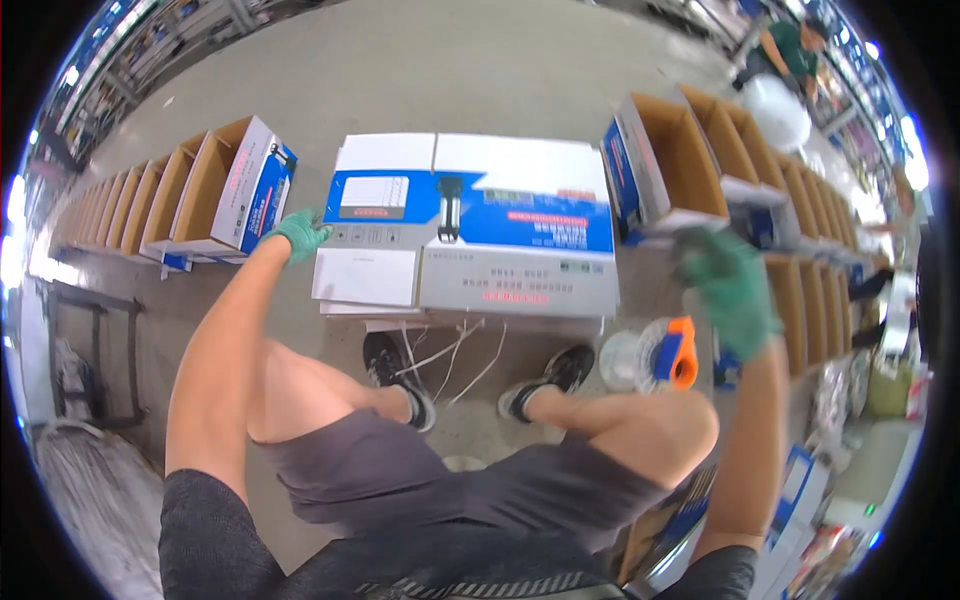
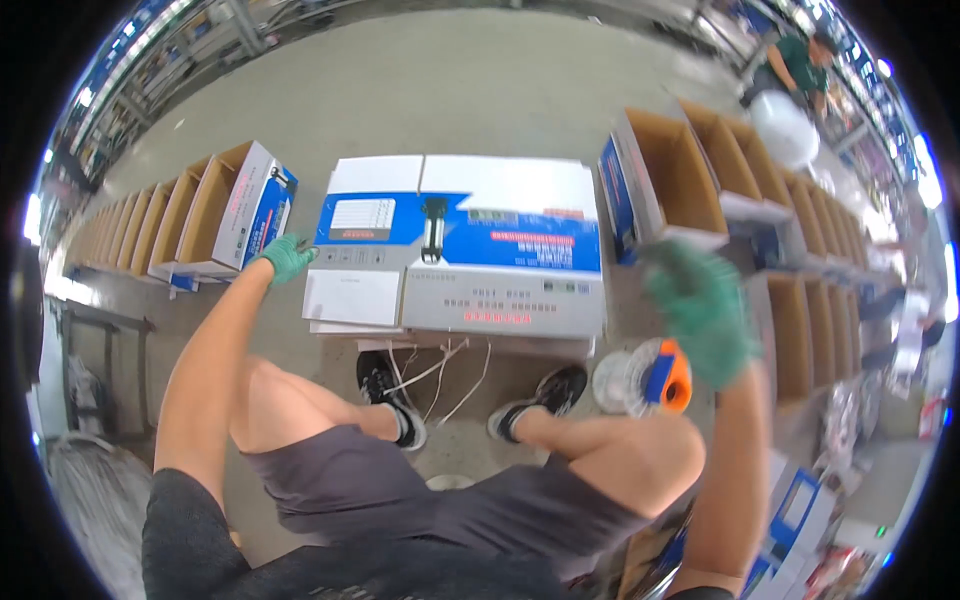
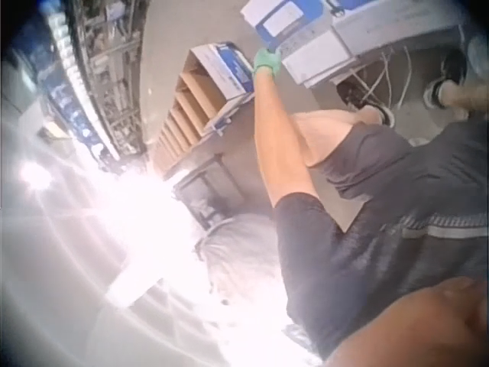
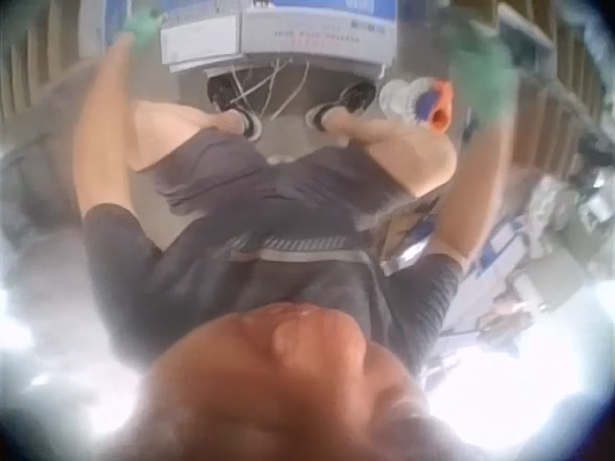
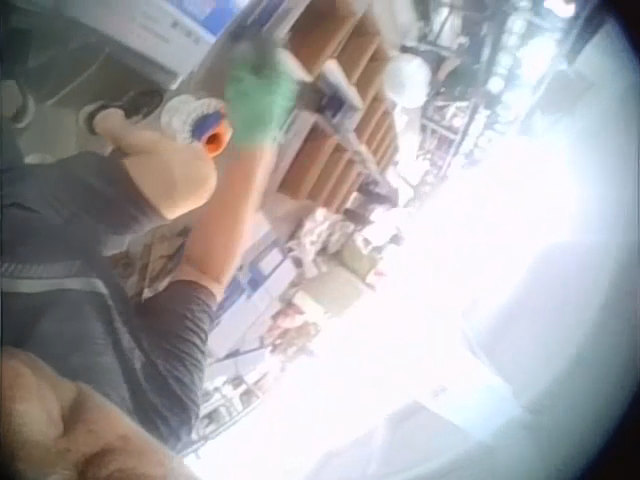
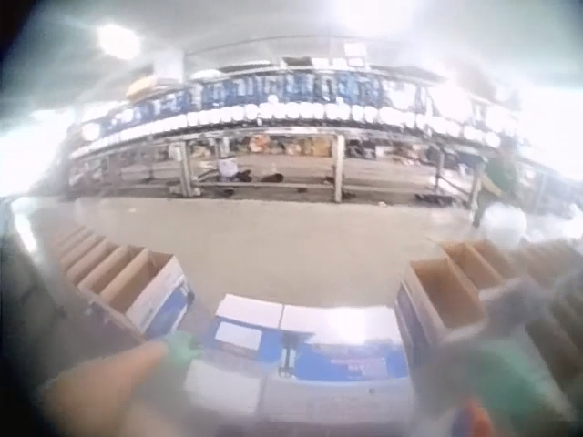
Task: The person folds the flaps of cardboard boxes closed and seals their seams with tape using a tape dispenser.
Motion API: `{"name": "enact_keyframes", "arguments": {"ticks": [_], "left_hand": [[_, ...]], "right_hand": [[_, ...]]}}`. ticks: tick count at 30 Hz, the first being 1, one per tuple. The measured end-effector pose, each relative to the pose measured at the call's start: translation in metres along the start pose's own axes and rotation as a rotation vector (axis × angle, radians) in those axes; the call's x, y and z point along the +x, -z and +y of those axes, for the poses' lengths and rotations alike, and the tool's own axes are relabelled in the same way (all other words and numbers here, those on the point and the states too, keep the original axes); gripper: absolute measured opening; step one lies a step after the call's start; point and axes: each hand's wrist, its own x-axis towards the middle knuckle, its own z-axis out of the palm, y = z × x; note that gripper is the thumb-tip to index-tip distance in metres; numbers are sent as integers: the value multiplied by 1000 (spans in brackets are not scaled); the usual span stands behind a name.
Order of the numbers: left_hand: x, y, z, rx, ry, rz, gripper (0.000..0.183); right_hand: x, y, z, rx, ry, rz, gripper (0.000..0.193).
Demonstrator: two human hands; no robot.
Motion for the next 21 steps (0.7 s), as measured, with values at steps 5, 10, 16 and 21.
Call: {"name": "enact_keyframes", "arguments": {"ticks": [5,10,16,21], "left_hand": [[39,-46,-28,-151,325,-145,52],[43,-37,-21,-346,380,-176,52],[42,-33,-15,-297,421,143,64],[36,-29,-1,-599,613,708,77]], "right_hand": [[87,-97,54,-433,-228,-236,55],[107,-128,78,-577,-413,-255,52],[122,-122,108,-430,-479,-16,56],[113,-87,86,40,-372,-23,32]]}}
